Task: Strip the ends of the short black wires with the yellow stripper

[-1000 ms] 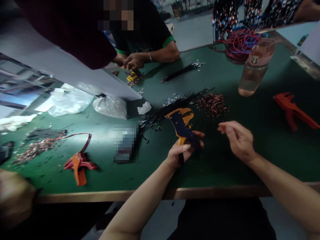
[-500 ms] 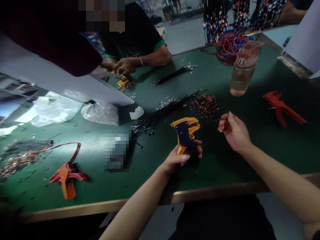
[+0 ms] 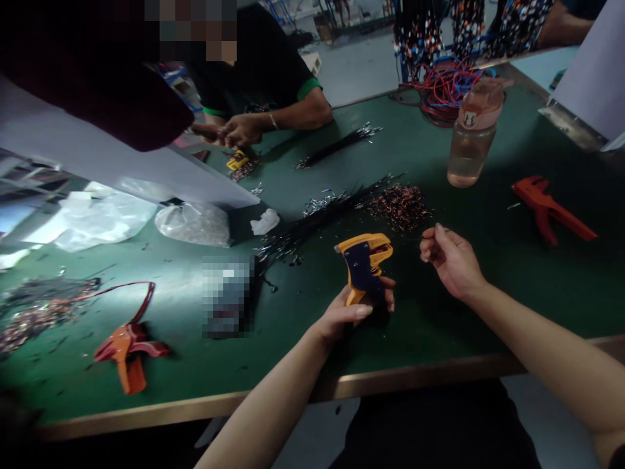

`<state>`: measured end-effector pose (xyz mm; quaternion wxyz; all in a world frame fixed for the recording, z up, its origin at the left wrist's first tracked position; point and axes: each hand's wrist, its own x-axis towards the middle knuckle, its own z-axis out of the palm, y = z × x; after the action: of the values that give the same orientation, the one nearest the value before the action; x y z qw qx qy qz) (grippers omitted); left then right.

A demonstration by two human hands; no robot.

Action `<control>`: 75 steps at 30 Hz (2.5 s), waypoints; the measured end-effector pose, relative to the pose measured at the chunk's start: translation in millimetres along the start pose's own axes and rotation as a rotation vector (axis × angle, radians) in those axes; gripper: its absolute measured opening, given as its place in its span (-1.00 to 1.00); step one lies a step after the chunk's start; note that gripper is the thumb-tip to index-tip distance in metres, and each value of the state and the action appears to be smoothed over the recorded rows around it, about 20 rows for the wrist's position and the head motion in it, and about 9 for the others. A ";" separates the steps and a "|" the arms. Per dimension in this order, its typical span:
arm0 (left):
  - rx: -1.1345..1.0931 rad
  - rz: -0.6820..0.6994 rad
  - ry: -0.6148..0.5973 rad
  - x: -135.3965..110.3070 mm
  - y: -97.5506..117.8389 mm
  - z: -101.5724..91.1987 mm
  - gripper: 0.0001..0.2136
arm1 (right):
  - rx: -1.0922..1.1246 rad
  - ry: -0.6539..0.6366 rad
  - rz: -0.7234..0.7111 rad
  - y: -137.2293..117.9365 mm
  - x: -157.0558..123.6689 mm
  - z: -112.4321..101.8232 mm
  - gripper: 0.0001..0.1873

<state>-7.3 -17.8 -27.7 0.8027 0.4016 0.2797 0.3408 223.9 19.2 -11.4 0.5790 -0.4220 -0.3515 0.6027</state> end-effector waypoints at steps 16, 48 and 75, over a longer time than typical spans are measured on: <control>0.058 -0.031 0.133 -4.7 6.5 9.1 -0.58 | -0.039 -0.030 -0.001 -2.0 0.0 1.4 -0.57; -0.169 0.195 0.292 2.3 15.3 12.8 -0.63 | -0.024 0.057 -0.069 2.0 0.3 -0.6 -0.63; 0.109 0.130 0.274 0.7 0.9 2.0 -0.44 | -1.034 -0.465 -1.193 -27.0 -37.4 19.4 -0.83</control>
<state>-5.7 -17.8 -26.0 0.7103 0.4117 0.3781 0.4278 215.9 -14.5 24.8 0.4468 -0.2422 -0.8608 0.0277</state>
